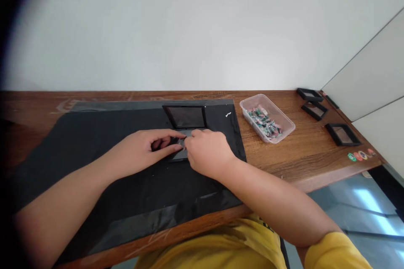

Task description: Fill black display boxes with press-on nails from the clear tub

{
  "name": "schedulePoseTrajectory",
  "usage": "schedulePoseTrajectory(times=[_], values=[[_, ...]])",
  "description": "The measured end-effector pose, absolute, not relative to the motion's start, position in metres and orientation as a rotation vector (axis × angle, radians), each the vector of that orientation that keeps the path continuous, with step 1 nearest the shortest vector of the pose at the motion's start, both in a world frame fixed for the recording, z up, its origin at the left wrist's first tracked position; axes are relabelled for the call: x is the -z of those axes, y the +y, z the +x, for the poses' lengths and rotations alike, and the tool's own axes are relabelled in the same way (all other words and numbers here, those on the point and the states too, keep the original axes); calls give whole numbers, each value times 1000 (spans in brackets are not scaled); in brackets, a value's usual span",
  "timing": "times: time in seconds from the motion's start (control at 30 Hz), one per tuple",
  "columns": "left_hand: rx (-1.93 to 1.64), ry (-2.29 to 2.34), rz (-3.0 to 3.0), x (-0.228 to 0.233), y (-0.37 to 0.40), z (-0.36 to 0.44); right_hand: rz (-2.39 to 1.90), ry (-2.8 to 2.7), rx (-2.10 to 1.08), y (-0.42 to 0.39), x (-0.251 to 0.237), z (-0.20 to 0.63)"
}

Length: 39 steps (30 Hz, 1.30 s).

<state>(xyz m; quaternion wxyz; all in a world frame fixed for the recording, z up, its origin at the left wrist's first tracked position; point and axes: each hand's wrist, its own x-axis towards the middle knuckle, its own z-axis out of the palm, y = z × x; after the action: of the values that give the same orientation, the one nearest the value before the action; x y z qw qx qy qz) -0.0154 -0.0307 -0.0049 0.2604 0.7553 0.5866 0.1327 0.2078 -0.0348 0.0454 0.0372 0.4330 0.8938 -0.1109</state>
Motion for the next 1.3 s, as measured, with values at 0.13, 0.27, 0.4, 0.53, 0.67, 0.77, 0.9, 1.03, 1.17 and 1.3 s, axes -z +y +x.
schedulePoseTrajectory(times=[0.13, 0.27, 0.4, 0.53, 0.67, 0.77, 0.9, 1.03, 1.17, 1.3], values=[[-349, 1592, 2046, 4, -31, -14, 1344, 2760, 450, -31, -42, 214], [-367, 1576, 2055, 3, -32, -14, 1389, 2874, 676, -22, -34, 221], [-370, 1589, 2054, 1, -33, -12, 1437, 2875, 892, -13, -29, 223], [-373, 1603, 2050, 1, -34, -12, 1506, 2814, 949, -10, -30, 223], [-357, 1619, 2022, 0, -34, -10, 1552, 2832, 891, -11, -31, 223], [-356, 1619, 2016, -1, -34, -9, 1589, 2824, 863, -9, -31, 222], [-368, 1606, 2033, 1, -33, -9, 1618, 2767, 894, -5, -33, 220], [-373, 1610, 2026, 4, -32, -10, 1621, 2733, 850, -4, -34, 219], [-396, 1604, 2013, 5, -32, -11, 1641, 2738, 854, -6, -32, 221], [-398, 1609, 1997, 6, -32, -10, 1652, 2785, 870, -4, -26, 222]])
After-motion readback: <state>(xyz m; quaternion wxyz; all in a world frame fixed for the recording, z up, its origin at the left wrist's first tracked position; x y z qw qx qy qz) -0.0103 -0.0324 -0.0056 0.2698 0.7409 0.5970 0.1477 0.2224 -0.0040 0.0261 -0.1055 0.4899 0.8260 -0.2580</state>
